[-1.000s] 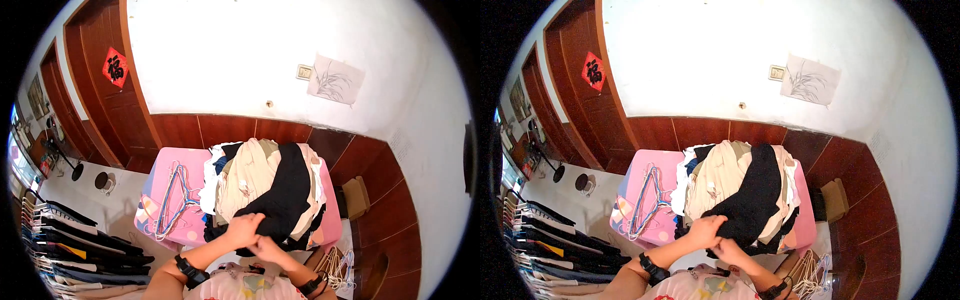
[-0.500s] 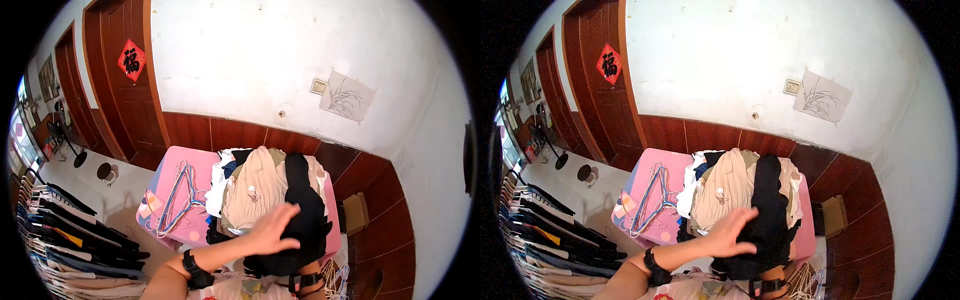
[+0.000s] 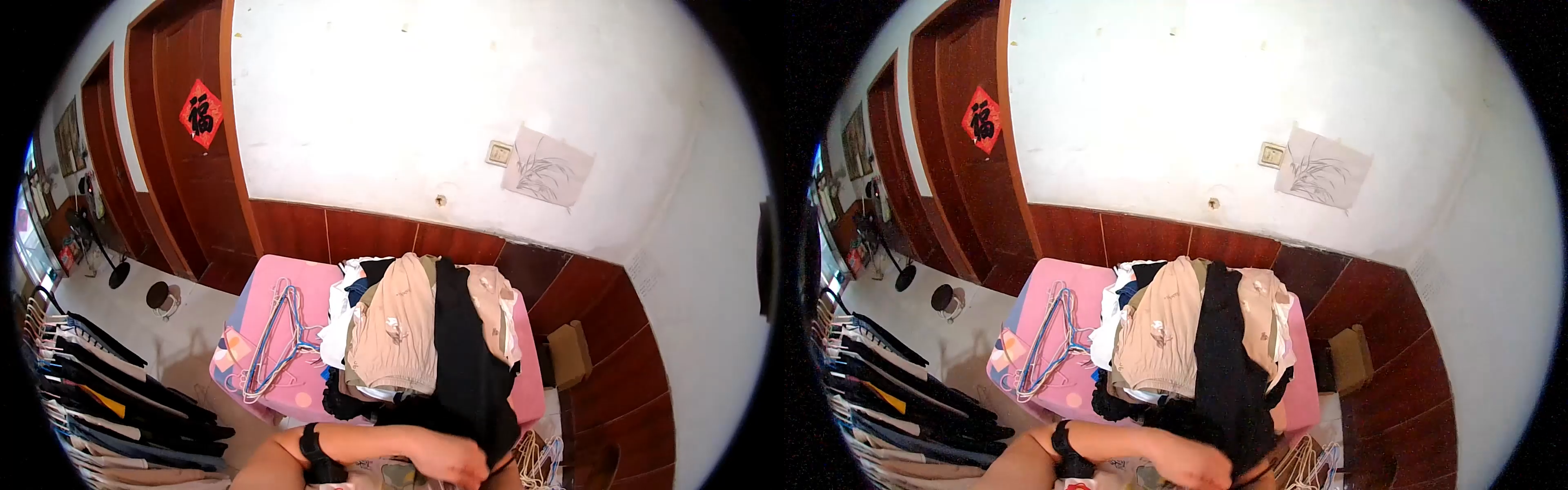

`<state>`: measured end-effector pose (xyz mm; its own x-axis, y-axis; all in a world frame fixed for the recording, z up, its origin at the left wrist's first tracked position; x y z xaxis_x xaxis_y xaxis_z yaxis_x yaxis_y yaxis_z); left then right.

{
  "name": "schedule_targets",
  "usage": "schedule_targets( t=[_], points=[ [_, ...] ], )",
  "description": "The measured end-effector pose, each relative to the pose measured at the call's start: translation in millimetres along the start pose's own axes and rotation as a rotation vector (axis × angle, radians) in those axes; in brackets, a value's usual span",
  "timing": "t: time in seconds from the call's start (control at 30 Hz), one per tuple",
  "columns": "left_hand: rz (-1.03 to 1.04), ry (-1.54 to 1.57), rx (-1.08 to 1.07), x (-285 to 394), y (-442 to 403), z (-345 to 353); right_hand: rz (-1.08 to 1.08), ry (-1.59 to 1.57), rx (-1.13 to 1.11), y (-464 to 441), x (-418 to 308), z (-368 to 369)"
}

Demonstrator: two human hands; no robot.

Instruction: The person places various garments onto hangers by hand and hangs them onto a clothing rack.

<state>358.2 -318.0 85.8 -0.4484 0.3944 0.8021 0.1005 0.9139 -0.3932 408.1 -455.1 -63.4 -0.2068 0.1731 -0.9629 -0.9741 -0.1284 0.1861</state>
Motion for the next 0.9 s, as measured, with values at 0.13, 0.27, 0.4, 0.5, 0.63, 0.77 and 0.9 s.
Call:
schedule_targets(
  t=[0.13, 0.27, 0.4, 0.5, 0.63, 0.77, 0.9],
  points=[
    [-0.096, -0.222, 0.542, 12.5, 19.7, -62.7, 0.003, -0.041, 0.005, 3.2, -2.1, -6.1],
    [-0.504, -0.953, 1.083, -2.9, 65.0, -106.0, 0.03, -0.079, -0.006, 7.4, 2.5, -5.2],
    [-0.526, -0.829, 0.905, -25.9, 61.8, -94.6, 0.073, -0.14, -0.024, 10.6, 12.2, -4.7],
    [-0.379, -0.495, 0.917, -20.3, 61.1, -86.3, 0.104, -0.188, -0.034, 12.4, 14.5, -3.2],
    [-0.128, 0.071, 0.197, -1.8, 14.5, -23.0, 0.122, -0.253, -0.07, 0.0, 9.1, 11.4],
    [-0.156, -0.082, 0.372, 21.0, 21.0, -42.5, 0.134, -0.34, -0.126, -21.2, 1.1, 35.5],
    [-0.515, -0.833, 1.205, 28.6, 77.0, -90.4, 0.147, -0.469, -0.171, -51.6, -10.2, 68.3]
  ],
)
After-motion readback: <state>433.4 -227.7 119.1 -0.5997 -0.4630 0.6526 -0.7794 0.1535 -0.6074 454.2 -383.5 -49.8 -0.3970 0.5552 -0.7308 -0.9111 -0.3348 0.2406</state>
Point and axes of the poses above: each hand's wrist, its own y-axis away from the middle knuckle, its own z-axis out of the palm, x = y × z, the point moved 4 cm from there along -y, towards the middle knuckle
